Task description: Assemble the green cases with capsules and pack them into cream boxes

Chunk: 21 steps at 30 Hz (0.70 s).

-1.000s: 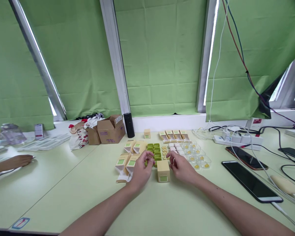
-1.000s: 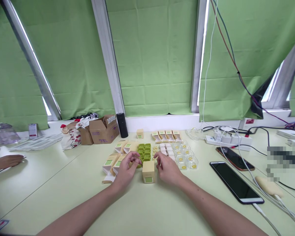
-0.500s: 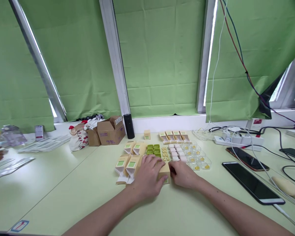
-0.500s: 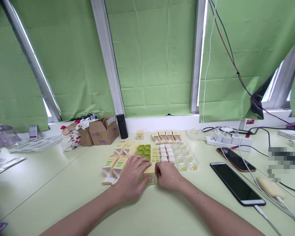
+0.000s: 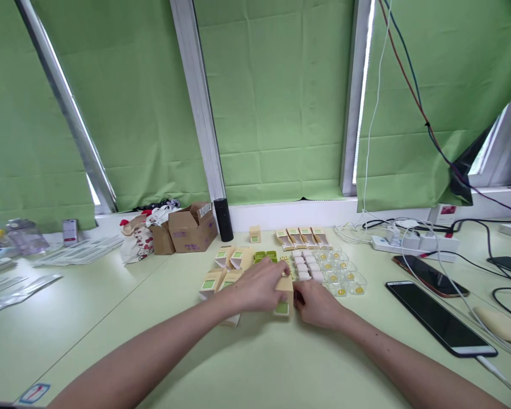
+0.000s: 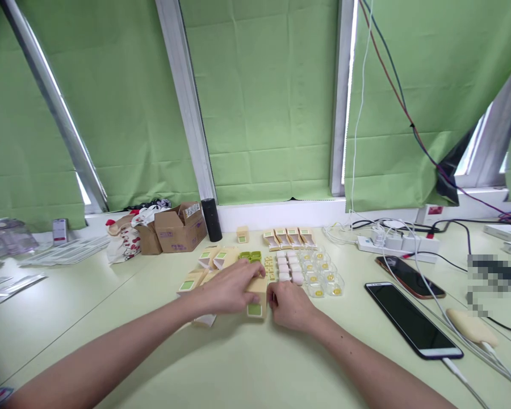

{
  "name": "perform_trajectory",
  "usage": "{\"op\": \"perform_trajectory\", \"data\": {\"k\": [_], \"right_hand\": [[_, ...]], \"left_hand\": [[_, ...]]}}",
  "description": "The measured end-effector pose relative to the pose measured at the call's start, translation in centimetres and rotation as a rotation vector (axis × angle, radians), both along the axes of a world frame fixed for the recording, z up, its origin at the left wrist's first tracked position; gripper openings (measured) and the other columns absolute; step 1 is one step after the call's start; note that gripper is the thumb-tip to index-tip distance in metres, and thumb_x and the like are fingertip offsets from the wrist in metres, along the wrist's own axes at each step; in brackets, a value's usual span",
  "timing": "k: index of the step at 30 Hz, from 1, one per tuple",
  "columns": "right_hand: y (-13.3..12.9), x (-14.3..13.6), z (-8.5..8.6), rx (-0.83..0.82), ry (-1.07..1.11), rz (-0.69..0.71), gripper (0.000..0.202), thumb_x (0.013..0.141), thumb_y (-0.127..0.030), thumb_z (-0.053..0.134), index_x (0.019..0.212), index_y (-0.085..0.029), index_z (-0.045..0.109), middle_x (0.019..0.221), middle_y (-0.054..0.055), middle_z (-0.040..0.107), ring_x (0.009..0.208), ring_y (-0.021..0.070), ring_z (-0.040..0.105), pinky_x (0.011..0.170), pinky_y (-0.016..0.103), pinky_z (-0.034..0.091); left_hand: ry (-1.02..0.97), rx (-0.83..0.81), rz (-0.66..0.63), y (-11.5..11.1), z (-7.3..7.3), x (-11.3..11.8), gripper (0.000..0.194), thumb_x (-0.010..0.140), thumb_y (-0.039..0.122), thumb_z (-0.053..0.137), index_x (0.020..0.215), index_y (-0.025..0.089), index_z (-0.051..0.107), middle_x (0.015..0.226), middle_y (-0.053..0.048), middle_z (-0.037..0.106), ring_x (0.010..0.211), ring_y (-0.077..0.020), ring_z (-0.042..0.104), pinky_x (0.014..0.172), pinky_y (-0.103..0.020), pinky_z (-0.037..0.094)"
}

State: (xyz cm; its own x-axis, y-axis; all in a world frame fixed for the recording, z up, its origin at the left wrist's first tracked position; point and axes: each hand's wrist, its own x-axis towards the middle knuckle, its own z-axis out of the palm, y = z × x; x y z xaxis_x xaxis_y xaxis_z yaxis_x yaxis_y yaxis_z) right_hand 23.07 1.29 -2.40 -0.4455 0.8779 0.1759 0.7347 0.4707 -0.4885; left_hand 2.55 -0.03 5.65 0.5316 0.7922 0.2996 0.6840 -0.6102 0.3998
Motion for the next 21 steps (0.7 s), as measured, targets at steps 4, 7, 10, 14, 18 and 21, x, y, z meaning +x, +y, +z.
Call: {"op": "perform_trajectory", "data": {"k": [4, 7, 10, 14, 18, 21], "right_hand": [[-0.2, 0.0, 0.1, -0.010, 0.017, -0.007, 0.017, 0.079, -0.002, 0.066, 0.081, -0.019, 0.070, 0.078, 0.004, 0.074, 0.067, 0.0168, 0.059, 0.060, 0.027, 0.030], [-0.3, 0.0, 0.3, -0.015, 0.022, -0.006, 0.017, 0.081, -0.002, 0.066, 0.082, -0.019, 0.070, 0.082, 0.005, 0.076, 0.072, 0.0180, 0.061, 0.060, 0.027, 0.031], [-0.4, -0.1, 0.4, -0.018, 0.015, -0.012, 0.017, 0.082, -0.003, 0.067, 0.084, -0.019, 0.071, 0.084, 0.006, 0.078, 0.074, 0.0189, 0.063, 0.061, 0.027, 0.031], [-0.4, -0.1, 0.5, -0.018, 0.008, -0.009, 0.016, 0.083, -0.004, 0.067, 0.085, -0.019, 0.071, 0.083, 0.005, 0.078, 0.074, 0.0190, 0.064, 0.061, 0.027, 0.032], [-0.4, -0.1, 0.4, -0.025, -0.009, -0.013, 0.013, 0.085, -0.006, 0.068, 0.088, -0.018, 0.072, 0.084, 0.005, 0.079, 0.074, 0.0185, 0.066, 0.061, 0.027, 0.032], [-0.3, -0.1, 0.3, -0.033, -0.023, -0.016, 0.010, 0.085, -0.010, 0.069, 0.089, -0.019, 0.072, 0.086, 0.005, 0.080, 0.075, 0.0182, 0.067, 0.060, 0.027, 0.032]], "left_hand": [[0.103, 0.021, 0.086, 3.9, 3.4, -0.3, 0.050, 0.078, 0.027, 0.080, 0.126, 0.028, 0.066, 0.107, -0.009, 0.068, 0.105, -0.0347, 0.063, 0.086, -0.038, 0.049], [0.182, 0.166, 0.173, 7.9, 5.3, -0.8, 0.055, 0.082, 0.022, 0.077, 0.135, 0.024, 0.061, 0.118, -0.012, 0.069, 0.118, -0.0352, 0.059, 0.095, -0.040, 0.049], [0.208, 0.224, 0.230, 11.4, 5.8, -1.6, 0.058, 0.084, 0.014, 0.072, 0.140, 0.019, 0.056, 0.127, -0.016, 0.068, 0.130, -0.0366, 0.051, 0.100, -0.043, 0.048], [0.284, 0.247, 0.280, 14.4, 4.3, -2.8, 0.041, 0.086, 0.011, 0.069, 0.126, 0.016, 0.064, 0.125, -0.017, 0.069, 0.129, -0.0355, 0.049, 0.102, -0.043, 0.048], [0.388, 0.227, 0.333, 16.4, 1.9, -3.4, 0.027, 0.086, 0.011, 0.073, 0.112, 0.017, 0.069, 0.115, -0.015, 0.073, 0.125, -0.0337, 0.053, 0.098, -0.042, 0.053], [0.460, 0.222, 0.391, 17.8, 0.3, -3.5, 0.026, 0.093, 0.022, 0.076, 0.117, 0.014, 0.069, 0.119, -0.014, 0.072, 0.123, -0.0311, 0.061, 0.102, -0.047, 0.055]]}}
